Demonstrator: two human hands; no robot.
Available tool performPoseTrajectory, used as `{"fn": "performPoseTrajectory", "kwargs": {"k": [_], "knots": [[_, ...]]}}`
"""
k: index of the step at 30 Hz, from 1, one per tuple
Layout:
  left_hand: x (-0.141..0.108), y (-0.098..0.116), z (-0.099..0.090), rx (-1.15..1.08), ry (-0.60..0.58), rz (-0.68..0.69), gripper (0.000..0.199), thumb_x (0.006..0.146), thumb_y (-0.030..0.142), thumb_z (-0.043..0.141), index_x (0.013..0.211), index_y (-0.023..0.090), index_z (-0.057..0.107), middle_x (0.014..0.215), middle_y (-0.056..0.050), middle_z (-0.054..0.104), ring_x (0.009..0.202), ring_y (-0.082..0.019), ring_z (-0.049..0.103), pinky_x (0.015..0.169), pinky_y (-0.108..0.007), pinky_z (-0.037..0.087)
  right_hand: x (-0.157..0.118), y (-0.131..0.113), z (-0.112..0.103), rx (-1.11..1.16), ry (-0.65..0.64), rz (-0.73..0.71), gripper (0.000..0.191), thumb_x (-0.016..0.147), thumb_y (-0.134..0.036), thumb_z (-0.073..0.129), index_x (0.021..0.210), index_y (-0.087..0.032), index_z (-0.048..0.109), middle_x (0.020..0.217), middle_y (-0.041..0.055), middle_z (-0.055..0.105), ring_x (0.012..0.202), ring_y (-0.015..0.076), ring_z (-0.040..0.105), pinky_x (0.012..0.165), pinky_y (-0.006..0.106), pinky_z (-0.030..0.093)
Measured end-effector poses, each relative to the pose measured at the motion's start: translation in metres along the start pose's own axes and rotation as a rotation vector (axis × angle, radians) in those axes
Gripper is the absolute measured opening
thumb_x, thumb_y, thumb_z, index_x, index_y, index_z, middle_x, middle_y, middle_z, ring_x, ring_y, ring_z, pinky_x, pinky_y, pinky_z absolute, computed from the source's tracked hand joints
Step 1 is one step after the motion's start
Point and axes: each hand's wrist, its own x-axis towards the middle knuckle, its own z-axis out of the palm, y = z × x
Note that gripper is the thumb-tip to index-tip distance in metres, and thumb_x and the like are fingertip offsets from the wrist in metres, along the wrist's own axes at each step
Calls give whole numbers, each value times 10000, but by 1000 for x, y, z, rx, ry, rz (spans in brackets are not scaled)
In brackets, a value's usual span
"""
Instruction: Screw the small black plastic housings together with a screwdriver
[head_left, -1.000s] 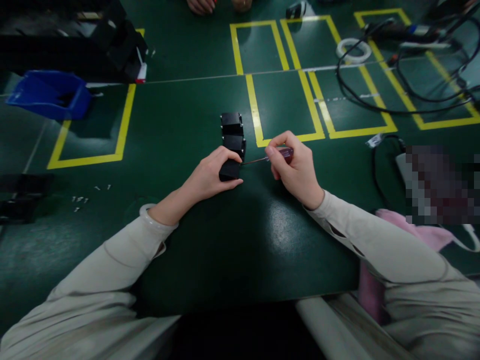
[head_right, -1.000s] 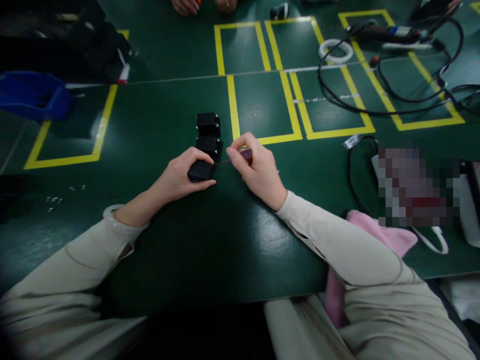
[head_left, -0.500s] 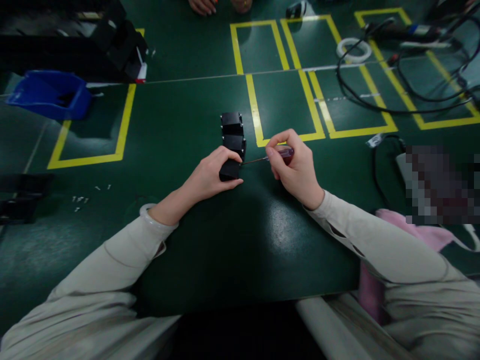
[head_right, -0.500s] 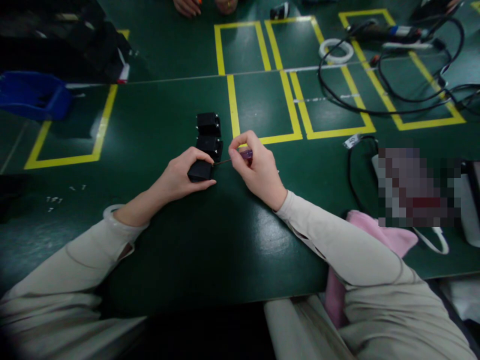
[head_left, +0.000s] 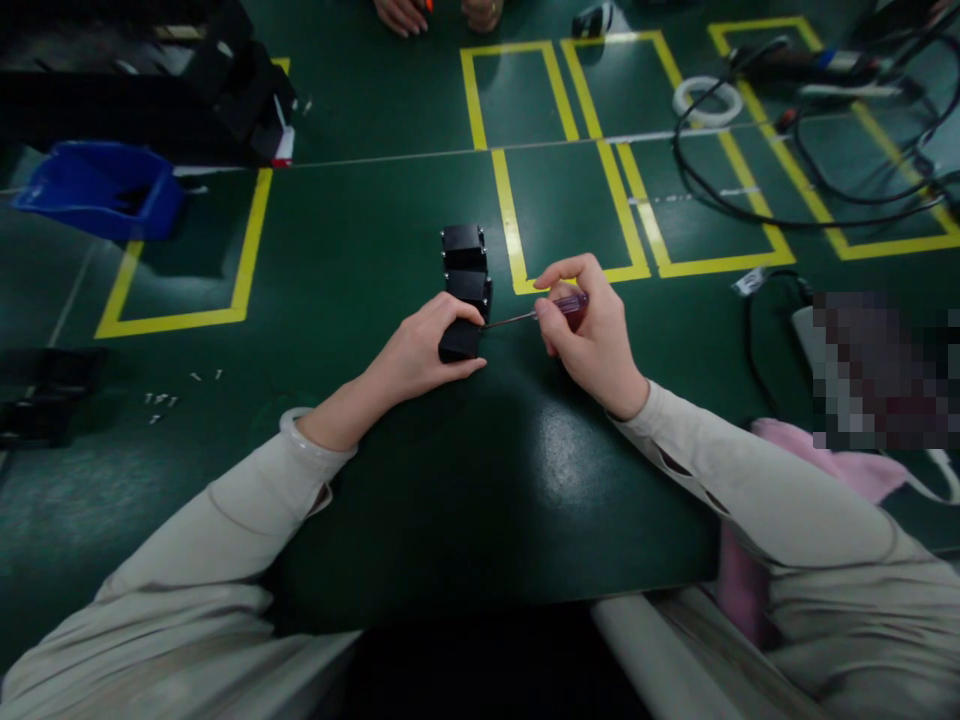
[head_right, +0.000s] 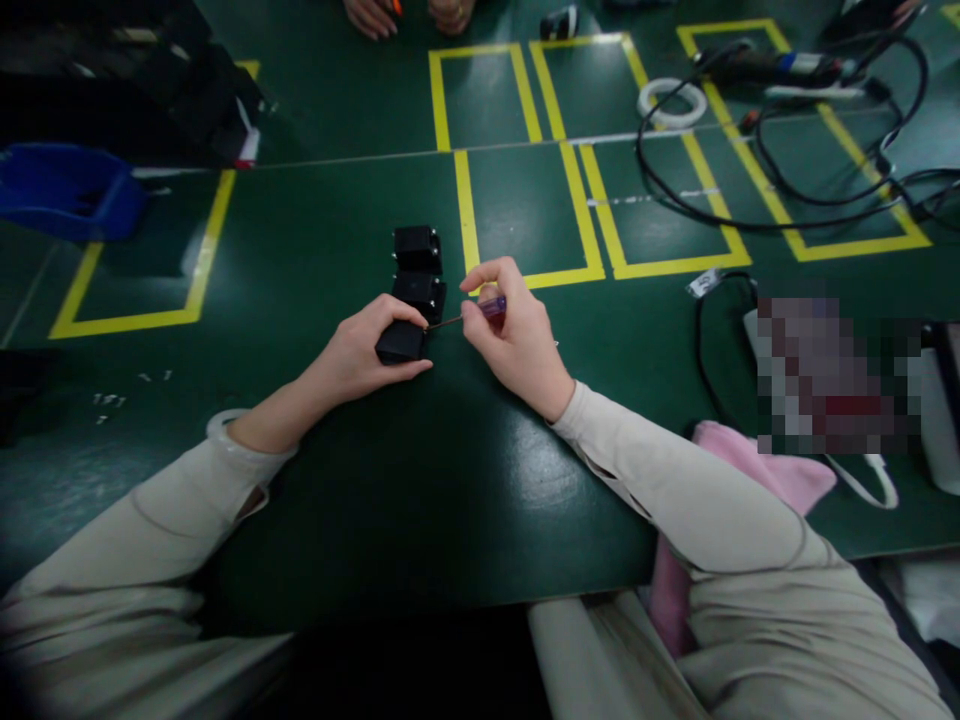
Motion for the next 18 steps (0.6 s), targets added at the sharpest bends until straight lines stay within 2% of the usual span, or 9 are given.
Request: {"fn": "performPoseTrajectory", "kwargs": {"k": [2, 6, 10, 12, 15, 18], "knots": [[0, 0, 0, 1, 1, 3, 361, 847, 301, 743, 1135, 183, 560, 1126, -65, 631, 1045, -215, 621, 912, -333, 494, 0, 1, 0, 6, 0, 2, 84, 950, -273, 582, 984, -219, 527, 690, -51, 490, 575, 84, 462, 557, 268, 351], [1, 1, 0, -4, -3, -13, 352, 847, 307, 737, 1127, 186, 562, 1121, -64, 636, 1048, -219, 622, 924, -344, 498, 0, 1, 1, 12, -10, 23, 210, 968, -399, 578, 883, -215, 525, 714, -30, 533, 596, 83, 474, 548, 265, 343], [1, 1, -1, -4, -10, -29, 350, 845, 318, 733, 1122, 190, 561, 1124, -67, 638, 1046, -226, 623, 921, -354, 500, 0, 2, 1, 2, 8, -1, 87, 954, -288, 563, 989, -228, 511, 662, -60, 470, 541, 83, 439, 538, 267, 344], [0, 1, -1, -3, -4, -18, 346, 847, 311, 735, 1120, 190, 561, 1121, -65, 637, 1043, -221, 623, 916, -346, 498, 0, 3, 0, 1, 0, -2, 90, 943, -254, 565, 1009, -229, 507, 656, -64, 458, 540, 85, 438, 542, 269, 349], [0, 0, -1, -6, 4, 0, 345, 848, 301, 740, 1120, 185, 562, 1115, -62, 633, 1038, -213, 621, 908, -331, 493, 1, 3, 0, 24, -9, 1, 99, 953, -300, 583, 965, -222, 522, 698, -47, 506, 581, 84, 472, 561, 270, 358], [0, 0, 0, -6, 2, -5, 353, 848, 315, 739, 1126, 186, 563, 1116, -63, 633, 1037, -216, 619, 908, -335, 492, 1, 1, 0, 22, -13, 15, 206, 969, -386, 582, 872, -215, 520, 701, -36, 520, 584, 80, 463, 563, 274, 346]]}}
